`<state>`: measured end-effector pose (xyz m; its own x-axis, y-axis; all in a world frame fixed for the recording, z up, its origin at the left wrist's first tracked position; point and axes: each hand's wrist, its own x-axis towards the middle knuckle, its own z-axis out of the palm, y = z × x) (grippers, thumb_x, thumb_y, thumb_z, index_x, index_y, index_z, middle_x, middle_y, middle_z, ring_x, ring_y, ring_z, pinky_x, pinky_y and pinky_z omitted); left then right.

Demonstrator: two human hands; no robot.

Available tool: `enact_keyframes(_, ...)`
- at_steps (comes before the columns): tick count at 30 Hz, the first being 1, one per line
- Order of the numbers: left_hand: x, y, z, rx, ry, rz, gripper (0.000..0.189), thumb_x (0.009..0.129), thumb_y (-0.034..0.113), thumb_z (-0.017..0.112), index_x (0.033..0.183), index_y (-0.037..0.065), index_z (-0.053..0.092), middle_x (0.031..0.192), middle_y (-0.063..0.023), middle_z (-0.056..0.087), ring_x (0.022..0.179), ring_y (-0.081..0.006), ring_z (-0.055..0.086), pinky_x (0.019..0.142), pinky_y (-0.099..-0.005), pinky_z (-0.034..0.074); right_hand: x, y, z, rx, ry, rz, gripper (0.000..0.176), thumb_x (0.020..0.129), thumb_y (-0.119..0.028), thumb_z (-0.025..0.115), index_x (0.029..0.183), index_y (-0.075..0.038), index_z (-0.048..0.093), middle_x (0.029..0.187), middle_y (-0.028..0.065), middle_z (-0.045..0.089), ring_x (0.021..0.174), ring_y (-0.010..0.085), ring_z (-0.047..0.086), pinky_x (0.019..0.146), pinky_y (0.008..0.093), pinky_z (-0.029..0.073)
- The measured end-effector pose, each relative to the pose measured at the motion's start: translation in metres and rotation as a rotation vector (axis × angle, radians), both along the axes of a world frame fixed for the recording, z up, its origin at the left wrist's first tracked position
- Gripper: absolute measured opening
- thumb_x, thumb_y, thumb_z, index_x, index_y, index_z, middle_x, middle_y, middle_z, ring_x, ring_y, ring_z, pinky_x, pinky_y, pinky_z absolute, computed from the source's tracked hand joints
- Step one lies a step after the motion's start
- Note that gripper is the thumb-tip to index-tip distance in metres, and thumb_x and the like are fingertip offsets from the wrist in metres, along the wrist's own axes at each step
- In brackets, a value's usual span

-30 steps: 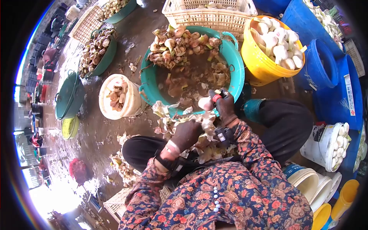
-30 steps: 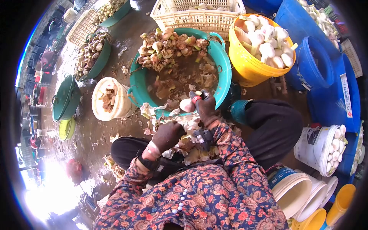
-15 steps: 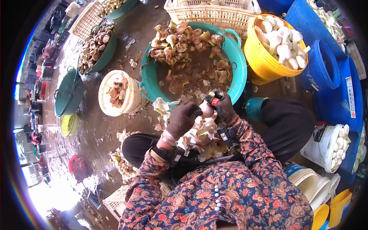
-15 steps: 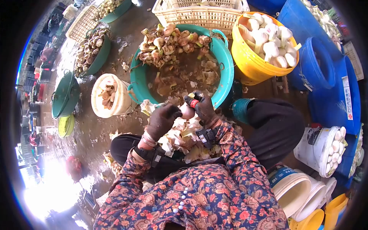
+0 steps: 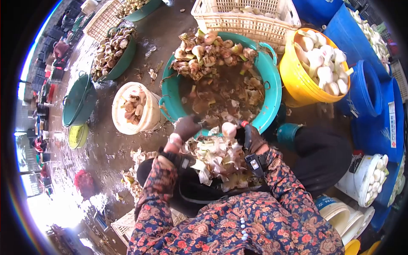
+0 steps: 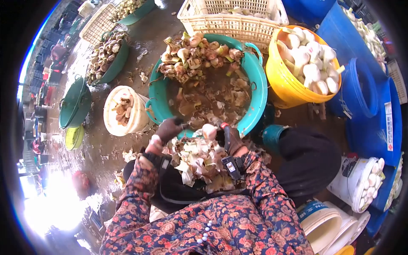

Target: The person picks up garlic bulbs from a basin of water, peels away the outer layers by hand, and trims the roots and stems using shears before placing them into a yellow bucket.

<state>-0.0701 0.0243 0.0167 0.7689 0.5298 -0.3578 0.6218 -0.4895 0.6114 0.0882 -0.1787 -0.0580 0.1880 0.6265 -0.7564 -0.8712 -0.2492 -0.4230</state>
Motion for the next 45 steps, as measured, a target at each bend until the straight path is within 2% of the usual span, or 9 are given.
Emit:
enact_keyframes(9, 0.07, 0.134, -0.152, 0.033, 0.116, 0.414, 0.055, 0.074, 0.042, 0.062, 0.098, -0.008, 0.06, 0.098, -0.0258, 0.061, 0.095, -0.0383, 0.059, 0.08, -0.0389, 0.047, 0.137, 0.088, 0.13, 0.943, 0.276, -0.35, 0.062, 0.088, -0.051, 0.042, 0.118, 0.003, 0.048, 0.109, 0.0186, 0.059, 0.1, 0.0318, 0.059, 0.078, 0.0398, 0.051)
enact_keyframes(16, 0.077, 0.077, -0.131, -0.503, -0.162, 0.272, 0.042, 0.071, 0.024, 0.073, 0.098, -0.005, 0.06, 0.094, -0.0156, 0.063, 0.082, -0.0202, 0.062, 0.072, -0.0314, 0.049, 0.085, 0.098, 0.053, -0.101, -0.643, 0.112, 0.042, 0.085, -0.049, 0.052, 0.07, -0.011, 0.06, 0.058, 0.0005, 0.057, 0.051, 0.0153, 0.055, 0.047, 0.0338, 0.043)
enact_keyframes(21, 0.072, 0.006, -0.046, -0.425, -0.394, 0.021, 0.042, 0.066, 0.021, 0.077, 0.097, -0.001, 0.06, 0.087, -0.0089, 0.063, 0.076, -0.0143, 0.06, 0.071, -0.0287, 0.049, 0.024, 0.08, 0.026, -0.29, -1.322, 0.287, 0.047, 0.078, -0.048, 0.062, 0.065, -0.003, 0.06, 0.061, 0.0155, 0.059, 0.061, 0.0329, 0.06, 0.055, 0.0411, 0.044)
enact_keyframes(25, 0.062, -0.021, 0.002, -0.011, -0.38, -0.1, 0.046, 0.063, 0.024, 0.079, 0.098, 0.001, 0.062, 0.085, -0.0086, 0.062, 0.08, -0.0117, 0.058, 0.073, -0.0295, 0.048, 0.013, 0.071, 0.044, -0.279, -1.286, 0.212, 0.04, 0.08, -0.037, 0.063, 0.07, 0.001, 0.063, 0.053, 0.0121, 0.054, 0.05, 0.0151, 0.052, 0.049, 0.0334, 0.041)
enact_keyframes(28, 0.052, -0.026, 0.019, -0.032, -0.396, -0.154, 0.045, 0.064, 0.024, 0.079, 0.098, -0.001, 0.063, 0.087, -0.0092, 0.063, 0.083, -0.0137, 0.059, 0.075, -0.0297, 0.048, 0.013, 0.055, 0.063, -0.119, -1.24, 0.3, 0.039, 0.081, -0.039, 0.059, 0.076, -0.001, 0.062, 0.063, 0.0204, 0.058, 0.061, 0.0348, 0.06, 0.056, 0.042, 0.045)
enact_keyframes(37, 0.038, -0.074, 0.024, -0.745, -0.658, 0.231, 0.055, 0.069, 0.009, 0.075, 0.116, -0.004, 0.05, 0.107, -0.0073, 0.058, 0.096, -0.0154, 0.056, 0.086, -0.0289, 0.045, -0.01, 0.019, 0.115, 0.131, -0.196, -0.001, 0.035, 0.086, -0.039, 0.055, 0.096, -0.006, 0.057, 0.072, 0.0, 0.055, 0.059, 0.0111, 0.054, 0.052, 0.0288, 0.048)
enact_keyframes(40, 0.032, -0.085, 0.022, -0.202, -0.567, 0.09, 0.07, 0.062, 0.018, 0.081, 0.12, -0.002, 0.047, 0.11, -0.0111, 0.057, 0.1, -0.0204, 0.055, 0.088, -0.0316, 0.044, -0.018, 0.009, 0.082, 0.554, -0.576, 0.046, 0.036, 0.087, -0.04, 0.053, 0.096, -0.005, 0.055, 0.077, 0.001, 0.055, 0.063, 0.0119, 0.053, 0.06, 0.0277, 0.047)
enact_keyframes(42, 0.033, -0.077, 0.05, 0.28, -0.732, -0.016, 0.082, 0.056, 0.024, 0.083, 0.124, -0.001, 0.043, 0.11, -0.0139, 0.057, 0.099, -0.0257, 0.057, 0.088, -0.0328, 0.045, -0.012, 0.001, 0.107, 0.471, 0.006, -0.04, 0.036, 0.087, -0.04, 0.054, 0.094, -0.005, 0.054, 0.076, 0.0021, 0.056, 0.062, 0.0122, 0.051, 0.061, 0.0263, 0.044)
enact_keyframes(45, 0.026, -0.07, 0.067, 0.232, -0.634, -0.214, 0.06, 0.061, 0.019, 0.08, 0.113, 0.001, 0.055, 0.104, -0.013, 0.06, 0.095, -0.0225, 0.058, 0.083, -0.0324, 0.046, -0.016, 0.002, 0.125, 0.306, -0.059, 0.1, 0.047, 0.086, -0.053, 0.046, 0.086, -0.007, 0.054, 0.069, 0.0009, 0.055, 0.055, 0.0132, 0.048, 0.053, 0.0266, 0.041)
